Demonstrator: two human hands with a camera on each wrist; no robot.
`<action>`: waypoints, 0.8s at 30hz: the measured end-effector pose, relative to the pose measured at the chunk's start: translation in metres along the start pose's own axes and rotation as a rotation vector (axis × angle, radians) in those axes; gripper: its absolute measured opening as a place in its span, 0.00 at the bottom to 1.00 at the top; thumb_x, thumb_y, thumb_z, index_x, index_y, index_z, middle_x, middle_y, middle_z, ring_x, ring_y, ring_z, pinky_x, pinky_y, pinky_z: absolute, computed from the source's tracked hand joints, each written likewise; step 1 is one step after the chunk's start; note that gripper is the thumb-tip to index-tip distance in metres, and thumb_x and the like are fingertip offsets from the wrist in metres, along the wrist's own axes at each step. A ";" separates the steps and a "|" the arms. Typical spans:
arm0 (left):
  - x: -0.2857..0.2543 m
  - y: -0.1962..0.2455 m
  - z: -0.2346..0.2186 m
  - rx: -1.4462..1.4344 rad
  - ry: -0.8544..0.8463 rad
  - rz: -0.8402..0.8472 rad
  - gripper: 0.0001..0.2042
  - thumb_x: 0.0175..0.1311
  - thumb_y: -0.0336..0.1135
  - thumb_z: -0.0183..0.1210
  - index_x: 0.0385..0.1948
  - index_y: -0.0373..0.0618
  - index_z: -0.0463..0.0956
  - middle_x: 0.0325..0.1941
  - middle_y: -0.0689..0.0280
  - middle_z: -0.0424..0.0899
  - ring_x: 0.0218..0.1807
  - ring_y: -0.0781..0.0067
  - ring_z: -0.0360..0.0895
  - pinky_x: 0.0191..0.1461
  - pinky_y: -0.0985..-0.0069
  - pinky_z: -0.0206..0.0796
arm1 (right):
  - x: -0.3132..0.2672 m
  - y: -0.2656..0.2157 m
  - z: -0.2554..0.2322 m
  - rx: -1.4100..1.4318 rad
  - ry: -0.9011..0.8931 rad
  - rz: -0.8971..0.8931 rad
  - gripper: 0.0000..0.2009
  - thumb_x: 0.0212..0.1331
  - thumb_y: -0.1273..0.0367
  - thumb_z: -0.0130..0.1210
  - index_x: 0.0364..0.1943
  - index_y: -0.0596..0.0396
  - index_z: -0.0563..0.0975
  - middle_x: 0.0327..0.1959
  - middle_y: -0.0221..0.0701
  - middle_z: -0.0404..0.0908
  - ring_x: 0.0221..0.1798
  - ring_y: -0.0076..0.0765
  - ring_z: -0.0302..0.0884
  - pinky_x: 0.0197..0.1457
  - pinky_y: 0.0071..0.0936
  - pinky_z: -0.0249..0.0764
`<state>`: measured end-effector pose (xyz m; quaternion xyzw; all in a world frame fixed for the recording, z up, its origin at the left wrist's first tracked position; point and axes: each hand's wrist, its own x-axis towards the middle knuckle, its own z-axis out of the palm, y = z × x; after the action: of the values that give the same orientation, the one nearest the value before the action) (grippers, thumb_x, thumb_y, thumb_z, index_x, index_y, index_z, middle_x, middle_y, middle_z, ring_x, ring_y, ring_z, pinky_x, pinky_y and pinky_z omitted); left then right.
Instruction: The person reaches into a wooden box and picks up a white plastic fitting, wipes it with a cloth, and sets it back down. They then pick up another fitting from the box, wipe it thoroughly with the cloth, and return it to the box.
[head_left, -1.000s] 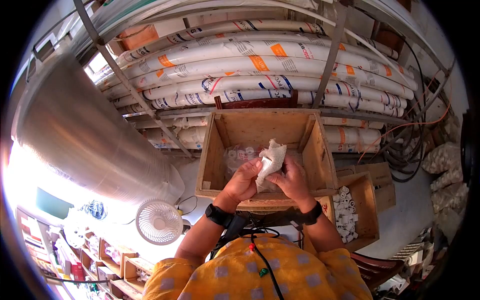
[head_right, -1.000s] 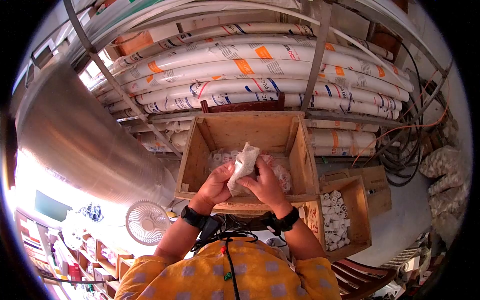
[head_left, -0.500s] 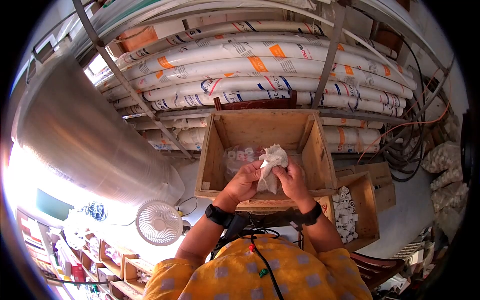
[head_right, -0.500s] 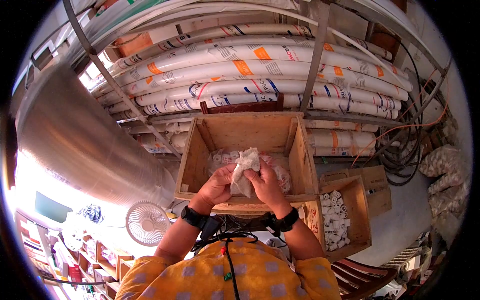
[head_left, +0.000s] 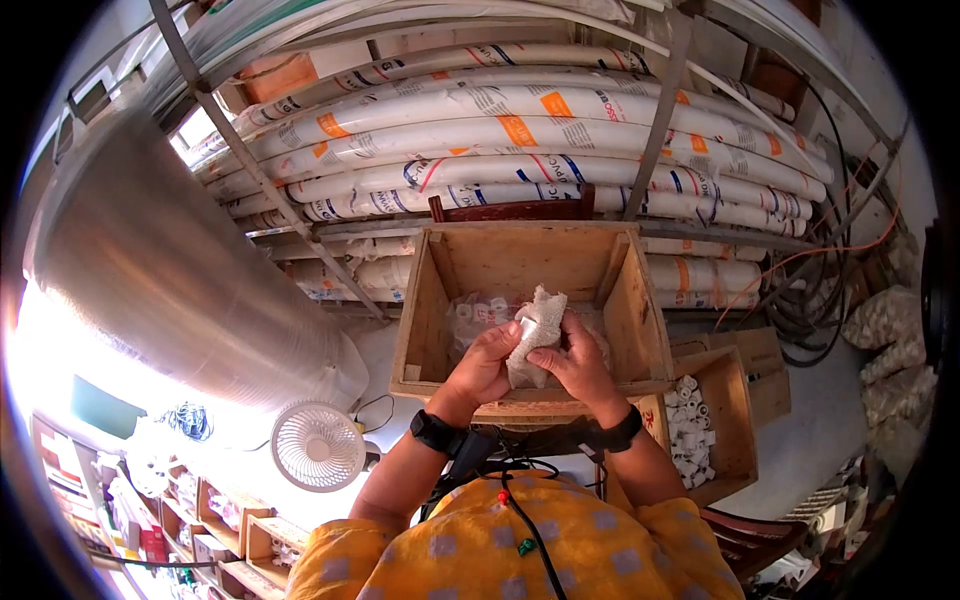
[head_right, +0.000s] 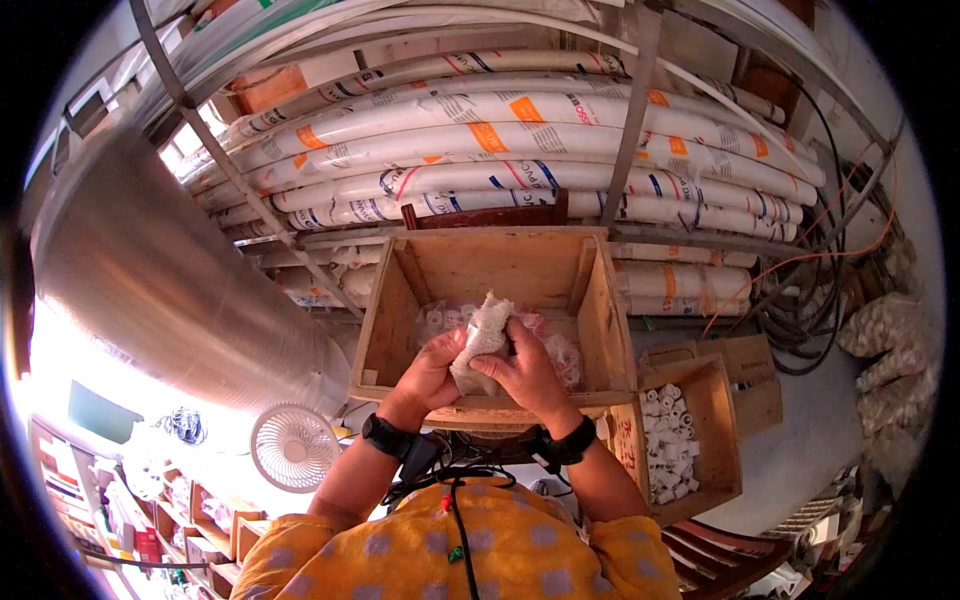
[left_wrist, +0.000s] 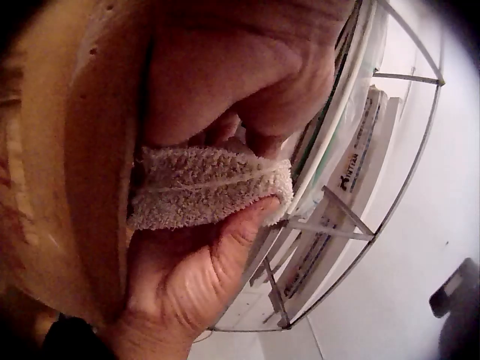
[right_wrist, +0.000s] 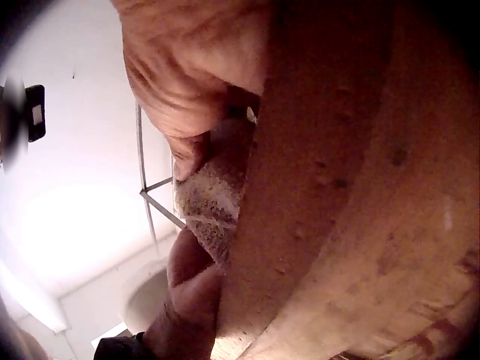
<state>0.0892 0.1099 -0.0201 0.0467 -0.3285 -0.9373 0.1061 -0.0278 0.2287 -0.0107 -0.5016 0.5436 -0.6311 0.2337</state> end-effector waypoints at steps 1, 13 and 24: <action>0.000 0.000 0.000 0.005 0.019 -0.004 0.18 0.67 0.43 0.48 0.50 0.38 0.69 0.48 0.63 0.77 0.49 0.73 0.75 0.52 0.73 0.69 | 0.000 0.000 0.000 0.030 -0.008 0.003 0.26 0.55 0.62 0.61 0.55 0.58 0.66 0.49 0.31 0.73 0.51 0.26 0.69 0.55 0.25 0.65; 0.001 0.000 -0.006 0.155 -0.072 -0.021 0.19 0.63 0.38 0.56 0.52 0.38 0.69 0.48 0.67 0.77 0.50 0.77 0.72 0.55 0.77 0.63 | -0.003 0.004 0.001 0.047 0.120 0.045 0.17 0.63 0.62 0.52 0.50 0.59 0.70 0.43 0.32 0.77 0.46 0.29 0.72 0.50 0.27 0.67; -0.002 0.003 0.002 0.029 0.032 0.051 0.16 0.68 0.40 0.48 0.51 0.40 0.69 0.48 0.66 0.76 0.49 0.75 0.73 0.55 0.76 0.63 | -0.004 0.007 0.000 0.121 0.134 0.042 0.19 0.59 0.61 0.56 0.49 0.59 0.71 0.44 0.32 0.75 0.47 0.29 0.71 0.53 0.27 0.66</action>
<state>0.0909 0.1095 -0.0162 0.0547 -0.3415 -0.9286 0.1346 -0.0284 0.2299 -0.0186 -0.4315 0.5293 -0.6900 0.2398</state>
